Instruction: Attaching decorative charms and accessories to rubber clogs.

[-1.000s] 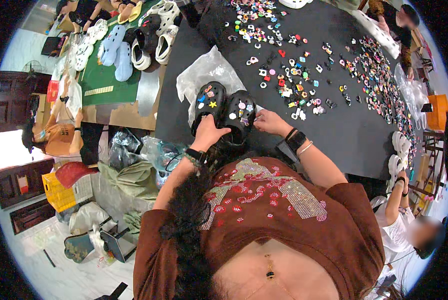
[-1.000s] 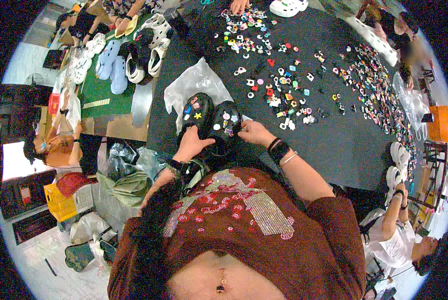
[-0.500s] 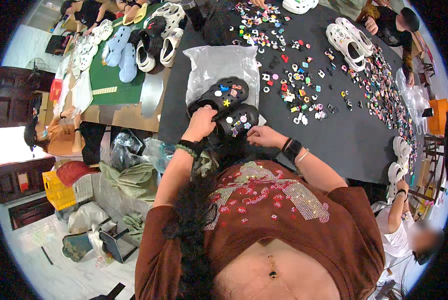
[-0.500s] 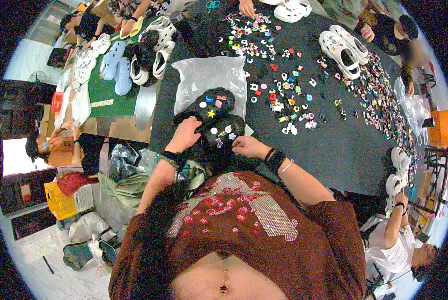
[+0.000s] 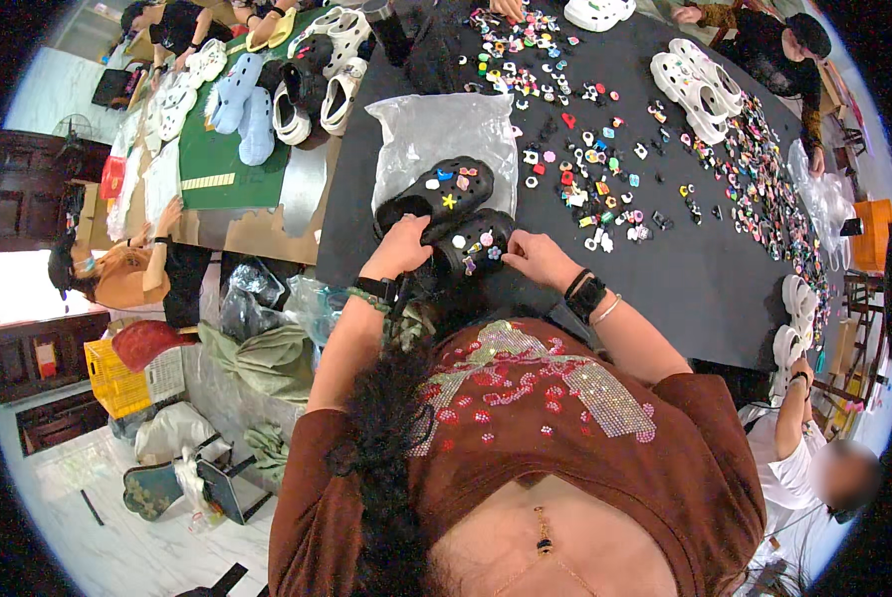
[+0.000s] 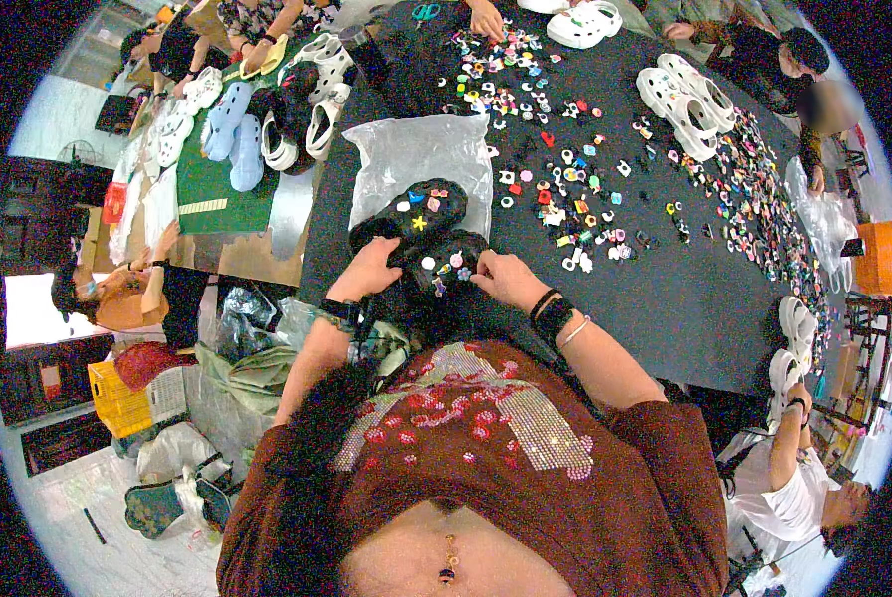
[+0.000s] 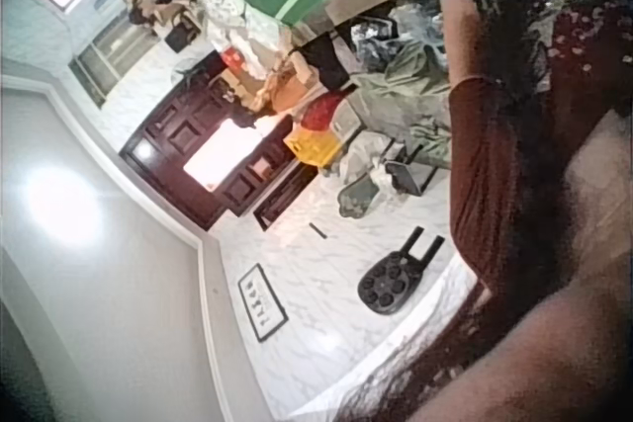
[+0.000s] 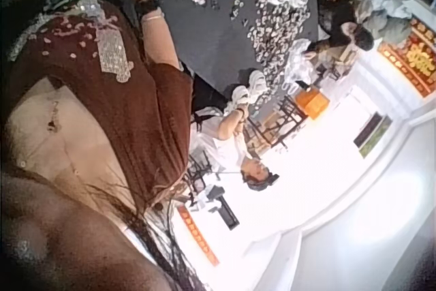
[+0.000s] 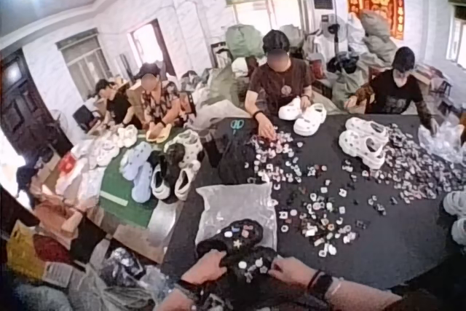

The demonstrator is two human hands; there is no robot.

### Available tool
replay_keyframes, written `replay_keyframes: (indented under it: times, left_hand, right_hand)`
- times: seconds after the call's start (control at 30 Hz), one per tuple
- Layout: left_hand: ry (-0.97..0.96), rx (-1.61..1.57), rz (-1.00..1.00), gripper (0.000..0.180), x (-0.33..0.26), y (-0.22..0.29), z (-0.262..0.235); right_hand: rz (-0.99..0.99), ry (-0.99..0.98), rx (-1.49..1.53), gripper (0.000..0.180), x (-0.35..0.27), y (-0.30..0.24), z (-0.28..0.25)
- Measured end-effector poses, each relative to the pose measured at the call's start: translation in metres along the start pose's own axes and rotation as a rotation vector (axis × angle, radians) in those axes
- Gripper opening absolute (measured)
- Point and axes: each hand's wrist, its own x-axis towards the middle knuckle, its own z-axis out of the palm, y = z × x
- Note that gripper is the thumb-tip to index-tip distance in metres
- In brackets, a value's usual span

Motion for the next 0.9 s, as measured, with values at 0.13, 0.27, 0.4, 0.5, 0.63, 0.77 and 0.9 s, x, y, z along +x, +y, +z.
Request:
replay_keyframes:
  times: [0.13, 0.27, 0.4, 0.5, 0.63, 0.77, 0.9]
  left_hand:
    - [-0.002, 0.047, -0.022, 0.064, 0.002, 0.001, -0.002]
    - [0.058, 0.009, 0.004, 0.062, -0.005, 0.011, -0.004]
    - [0.155, 0.126, -0.053, 0.06, -0.03, 0.049, -0.026]
    - [0.213, 0.113, -0.095, 0.057, -0.04, 0.054, -0.035]
    - [0.094, 0.162, -0.167, 0.039, -0.046, 0.046, -0.04]
    - [0.131, 0.173, -0.267, 0.029, -0.058, 0.036, -0.037]
    - [0.157, 0.272, -0.204, 0.022, -0.058, 0.022, -0.043]
  right_hand:
    - [0.03, -0.007, -0.034, 0.025, 0.001, -0.006, -0.006]
    - [-0.032, -0.001, -0.033, 0.028, 0.001, -0.006, -0.005]
    - [-0.051, 0.028, -0.025, 0.03, 0.003, 0.003, -0.004]
    - [-0.066, 0.02, -0.048, 0.03, 0.005, 0.003, -0.004]
    - [-0.08, 0.026, -0.037, 0.031, 0.007, -0.001, -0.003]
    - [-0.07, 0.022, -0.051, 0.032, 0.009, -0.006, -0.006]
    - [-0.04, 0.013, -0.044, 0.03, 0.013, -0.006, -0.012]
